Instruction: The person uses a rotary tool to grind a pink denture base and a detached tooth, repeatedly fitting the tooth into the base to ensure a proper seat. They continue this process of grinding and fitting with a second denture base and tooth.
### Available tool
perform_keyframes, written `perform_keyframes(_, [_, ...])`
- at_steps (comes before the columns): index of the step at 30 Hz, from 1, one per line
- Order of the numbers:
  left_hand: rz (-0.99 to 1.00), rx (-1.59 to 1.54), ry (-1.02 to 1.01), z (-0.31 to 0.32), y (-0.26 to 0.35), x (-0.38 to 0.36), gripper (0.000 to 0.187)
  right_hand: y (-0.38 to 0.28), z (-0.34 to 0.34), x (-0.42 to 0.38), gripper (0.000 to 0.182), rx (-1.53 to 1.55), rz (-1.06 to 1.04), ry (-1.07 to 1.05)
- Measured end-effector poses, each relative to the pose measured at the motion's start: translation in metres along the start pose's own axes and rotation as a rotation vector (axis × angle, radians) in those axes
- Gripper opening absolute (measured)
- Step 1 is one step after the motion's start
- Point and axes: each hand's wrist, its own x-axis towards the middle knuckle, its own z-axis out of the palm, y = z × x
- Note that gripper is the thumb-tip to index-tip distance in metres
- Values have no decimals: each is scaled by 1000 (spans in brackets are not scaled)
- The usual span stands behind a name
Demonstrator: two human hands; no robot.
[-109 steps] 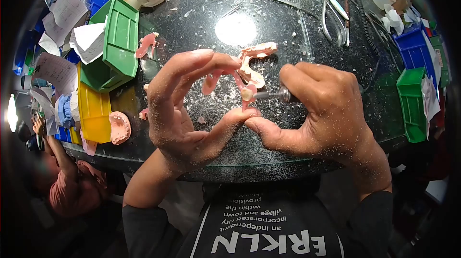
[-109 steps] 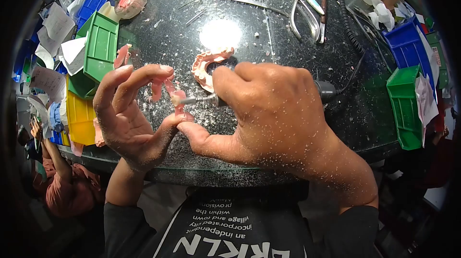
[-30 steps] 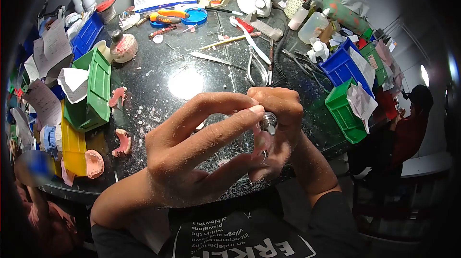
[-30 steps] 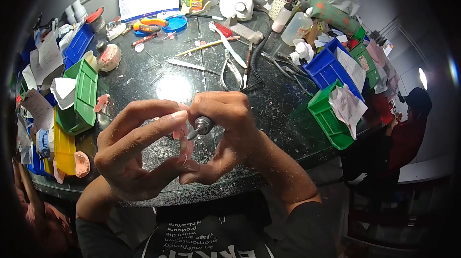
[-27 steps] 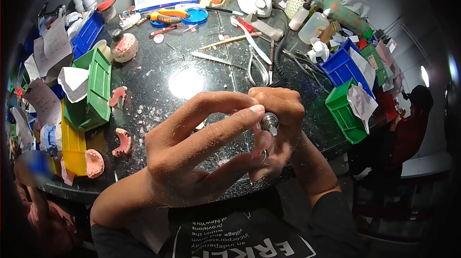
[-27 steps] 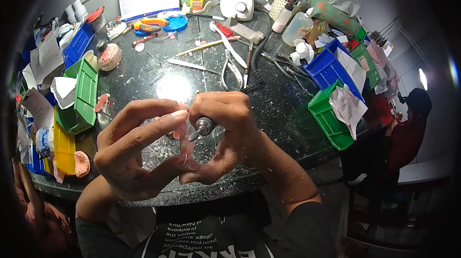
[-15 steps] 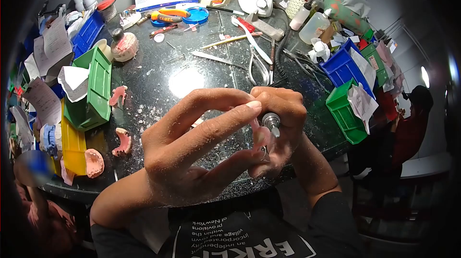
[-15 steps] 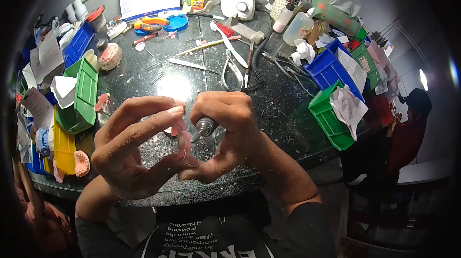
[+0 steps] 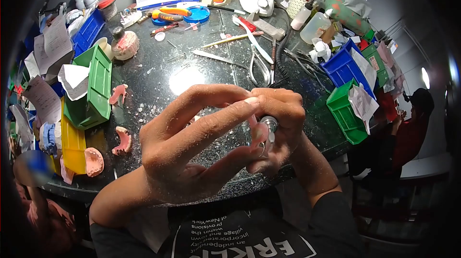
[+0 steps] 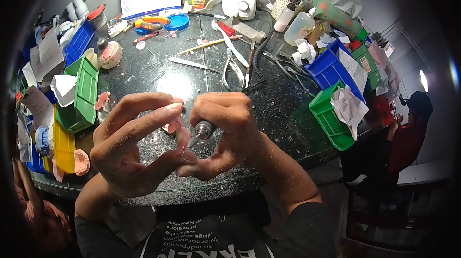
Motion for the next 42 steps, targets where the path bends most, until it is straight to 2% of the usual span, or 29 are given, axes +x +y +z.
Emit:
perform_keyframes(4, [-46,8,-46,-5,-2,0,52,-3,-3,3,63,-17,136,2])
perform_keyframes(6, [-124,21,-69,-12,-4,-4,54,-8,-6,6,69,-178,229,-66])
perform_keyframes(8, [-224,-157,-59,-14,-19,-20,74,-8,1,6,67,-268,251,-50])
perform_keyframes(11, [-263,-205,-27,-22,-38,-41,87,-6,11,4,65,-417,248,-142])
perform_keyframes(14, [-219,-253,46,-17,-50,-54,86,-1,20,-5,65,-493,279,-218])
perform_keyframes(16, [-194,-215,25,-18,-52,-60,84,-6,21,-5,65,-504,327,-299])
perform_keyframes(19, [-131,-200,-8,-19,-61,-68,80,-4,26,-7,62,-466,336,-292])
perform_keyframes(42, [-130,-141,-111,-23,-55,-67,74,-4,30,-11,59,-464,324,-337])
